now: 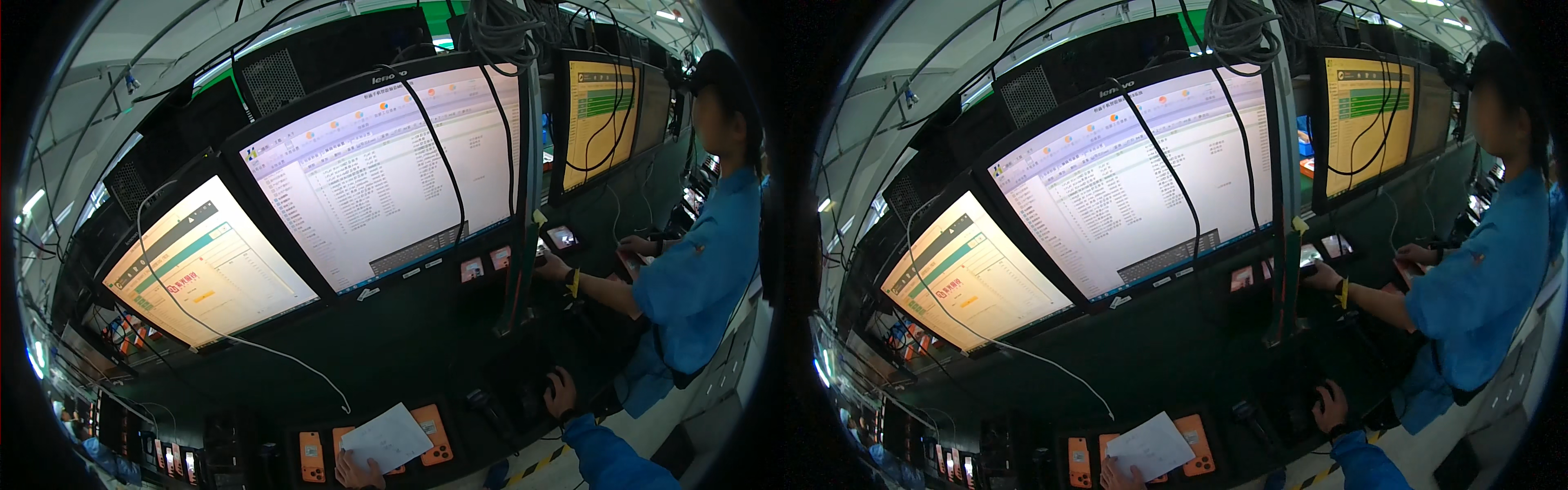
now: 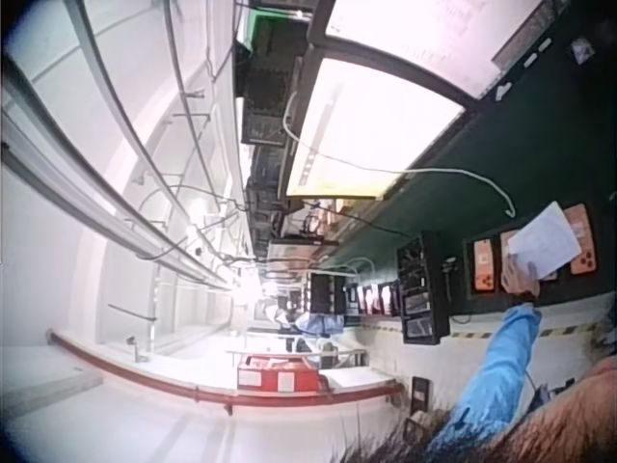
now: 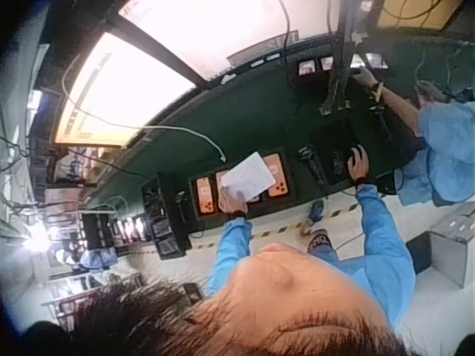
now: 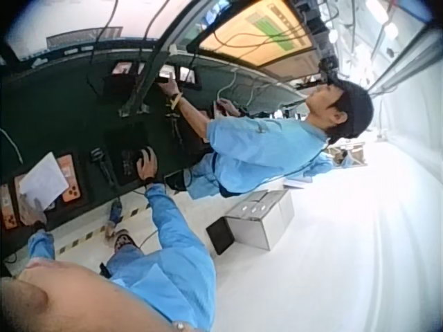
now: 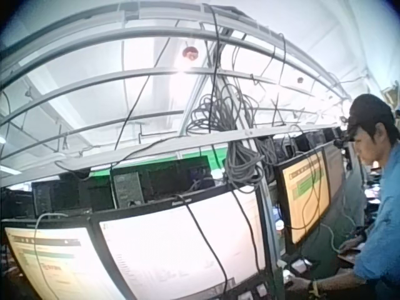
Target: The recorder is testing multiple electronic handheld devices by connecting them to charging cables and scanning barcodes in a manufacturing environment.
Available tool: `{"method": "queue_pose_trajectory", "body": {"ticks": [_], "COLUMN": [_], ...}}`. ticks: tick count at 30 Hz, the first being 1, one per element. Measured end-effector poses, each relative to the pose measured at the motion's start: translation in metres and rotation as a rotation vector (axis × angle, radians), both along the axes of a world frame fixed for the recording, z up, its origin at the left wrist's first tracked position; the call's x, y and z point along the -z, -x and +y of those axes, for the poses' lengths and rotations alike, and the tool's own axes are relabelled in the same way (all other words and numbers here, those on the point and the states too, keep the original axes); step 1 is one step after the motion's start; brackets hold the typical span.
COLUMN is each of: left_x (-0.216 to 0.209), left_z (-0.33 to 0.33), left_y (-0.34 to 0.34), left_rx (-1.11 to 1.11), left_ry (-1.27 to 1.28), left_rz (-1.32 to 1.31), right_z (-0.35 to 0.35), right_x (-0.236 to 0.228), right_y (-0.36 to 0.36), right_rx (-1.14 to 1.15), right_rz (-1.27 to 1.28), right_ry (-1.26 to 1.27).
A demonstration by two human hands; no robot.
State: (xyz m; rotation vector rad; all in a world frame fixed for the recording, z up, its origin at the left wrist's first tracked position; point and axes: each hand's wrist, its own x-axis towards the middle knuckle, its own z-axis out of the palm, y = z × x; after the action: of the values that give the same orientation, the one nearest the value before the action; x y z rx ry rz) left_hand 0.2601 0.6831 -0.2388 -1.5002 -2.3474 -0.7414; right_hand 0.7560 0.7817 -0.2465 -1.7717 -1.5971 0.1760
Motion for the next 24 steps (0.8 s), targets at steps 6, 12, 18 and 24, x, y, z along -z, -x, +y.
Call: {"method": "queue_pose_trajectory", "body": {"ticks": [6,12,18,24], "left_x": [-0.017,-0.013,-0.039,-0.021], "left_z": [-0.001,-0.001,0.001,0.0], "left_y": [-0.007,-0.003,-0.02,-0.007], "left_rx": [-0.07,-0.032,-0.043,-0.021], "left_ry": [0.183,0.156,0.124,0.192], "left_rz": [-0.076,-0.092,-0.117,-0.074], "right_z": [-0.002,-0.001,-0.002,-0.002], "right_x": [-0.009,-0.011,-0.008,-0.006], "right_y": [0.003,0.002,0.001,0.0], "right_rx": [0.011,-0.008,-0.001,0.007], "right_rz": [0.004,-0.018,-0.025,-0.04], "right_ry": [0.013,0.005,-0.011,-0.006]}}
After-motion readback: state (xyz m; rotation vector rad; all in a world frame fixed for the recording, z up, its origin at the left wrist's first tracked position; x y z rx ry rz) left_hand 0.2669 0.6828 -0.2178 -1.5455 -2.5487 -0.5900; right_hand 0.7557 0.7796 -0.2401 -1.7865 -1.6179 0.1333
